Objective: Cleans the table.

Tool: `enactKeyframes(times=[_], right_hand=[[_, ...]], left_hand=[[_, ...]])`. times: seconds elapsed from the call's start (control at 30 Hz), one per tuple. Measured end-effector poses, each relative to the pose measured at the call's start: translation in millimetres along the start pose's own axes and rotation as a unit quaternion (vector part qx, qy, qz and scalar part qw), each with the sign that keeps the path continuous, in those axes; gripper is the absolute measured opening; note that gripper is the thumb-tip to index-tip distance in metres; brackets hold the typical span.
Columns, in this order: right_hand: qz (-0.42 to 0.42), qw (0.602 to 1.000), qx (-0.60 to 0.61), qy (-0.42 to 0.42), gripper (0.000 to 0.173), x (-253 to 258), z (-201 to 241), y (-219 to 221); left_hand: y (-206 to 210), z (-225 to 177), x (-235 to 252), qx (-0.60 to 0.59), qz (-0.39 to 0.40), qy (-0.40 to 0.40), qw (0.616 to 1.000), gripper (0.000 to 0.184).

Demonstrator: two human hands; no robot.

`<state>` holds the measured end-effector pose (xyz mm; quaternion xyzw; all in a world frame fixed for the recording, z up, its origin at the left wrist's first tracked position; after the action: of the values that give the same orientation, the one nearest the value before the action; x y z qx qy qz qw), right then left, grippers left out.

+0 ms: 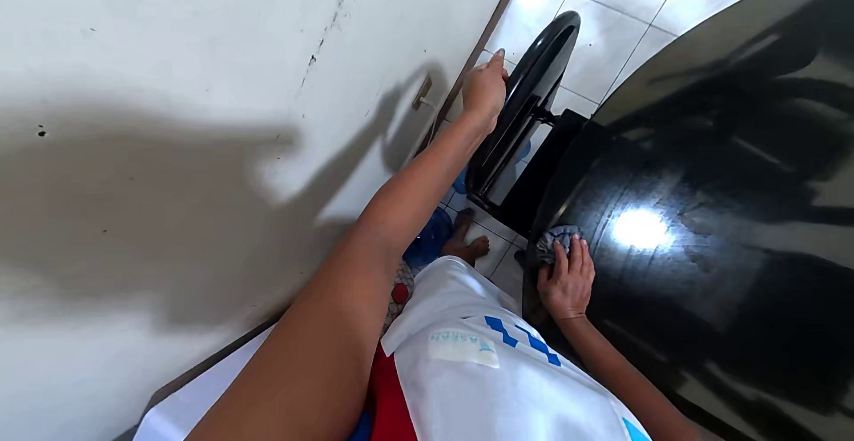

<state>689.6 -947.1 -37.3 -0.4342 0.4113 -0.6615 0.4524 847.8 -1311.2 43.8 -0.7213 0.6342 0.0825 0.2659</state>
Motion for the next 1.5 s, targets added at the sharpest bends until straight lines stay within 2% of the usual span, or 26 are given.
enactKeyframes(times=[0.23,0.43,0.5,0.6,0.7,0.77,0.83,0.9,0.97,1.03,1.1,1.2,1.3,1.4,1.5], right_hand=[[-0.007,1.0,0.012,-0.002,0.049,-1.0,0.1,-0.2],[-0.011,0.998,0.06,0.006,0.046,1.2,-4.0,-3.2],[-0.016,0.995,0.094,0.026,0.04,2.2,-7.5,-5.5],[-0.021,0.986,0.154,0.063,0.038,11.5,-8.8,-13.8],[-0.012,0.97,0.235,0.064,0.037,37.5,18.3,-29.7],[0.024,0.961,0.275,0.005,0.036,54.0,50.2,-31.3],[0.09,0.949,0.292,-0.072,0.037,65.5,88.0,-16.9],[0.175,0.937,0.282,-0.105,0.037,68.0,126.1,13.5],[0.306,0.923,0.221,-0.08,0.04,64.5,157.1,60.9],[0.463,0.878,0.12,-0.037,0.046,55.5,177.3,123.0],[0.55,0.834,0.03,-0.012,0.048,50.8,188.0,185.5],[0.572,0.82,-0.037,0.017,0.059,54.6,193.9,267.8],[0.577,0.815,-0.047,0.029,0.069,66.6,187.1,342.0],[0.569,0.819,-0.07,0.025,0.066,87.9,188.1,399.4],[0.553,0.83,-0.075,-0.009,0.052,111.3,202.4,453.6]], left_hand=[[-3.0,1.7,-5.1,-0.028,-0.011,-0.037,0.999,0.05],[-4.1,1.8,-3.2,-0.053,-0.013,-0.029,0.998,0.051],[-5.4,4.4,-2.1,-0.092,-0.009,-0.037,0.995,0.051],[-11.2,18.2,-0.9,-0.22,-0.014,-0.107,0.97,0.046],[-31.7,38.2,0.4,-0.344,-0.003,-0.137,0.929,0.043],[-59.1,59.1,-3.3,-0.361,0.031,-0.108,0.926,0.042],[-93.8,93.4,-12.6,-0.323,0.063,-0.083,0.941,0.042],[-129.9,149.7,-30.3,-0.256,0.08,-0.109,0.957,0.043],[-159.2,230.3,-58.4,-0.203,0.089,-0.204,0.954,0.046],[-178.0,318.1,-86.8,-0.169,0.074,-0.301,0.936,0.043],[-188.3,379.0,-121.0,-0.109,0.051,-0.377,0.918,0.04],[-190.4,439.6,-159.9,0.005,0.069,-0.43,0.9,0.041],[-174.5,491.3,-172.0,0.055,0.133,-0.392,0.908,0.044],[-171.1,514.6,-164.2,0.15,0.175,-0.332,0.914,0.047],[-176.6,530.4,-154.2,0.23,0.196,-0.289,0.909,0.053]])
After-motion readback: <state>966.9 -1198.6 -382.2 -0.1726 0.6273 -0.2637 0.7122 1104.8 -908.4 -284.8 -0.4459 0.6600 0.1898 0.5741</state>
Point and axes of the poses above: each hand's wrist, its own x-axis towards the middle knuckle, its own y-axis out of the palm, z = x × y, the point moved 7 cm from there along x, towards the middle knuckle, and after that the axes turned 8 degrees about -z, right-handed, at the moved point
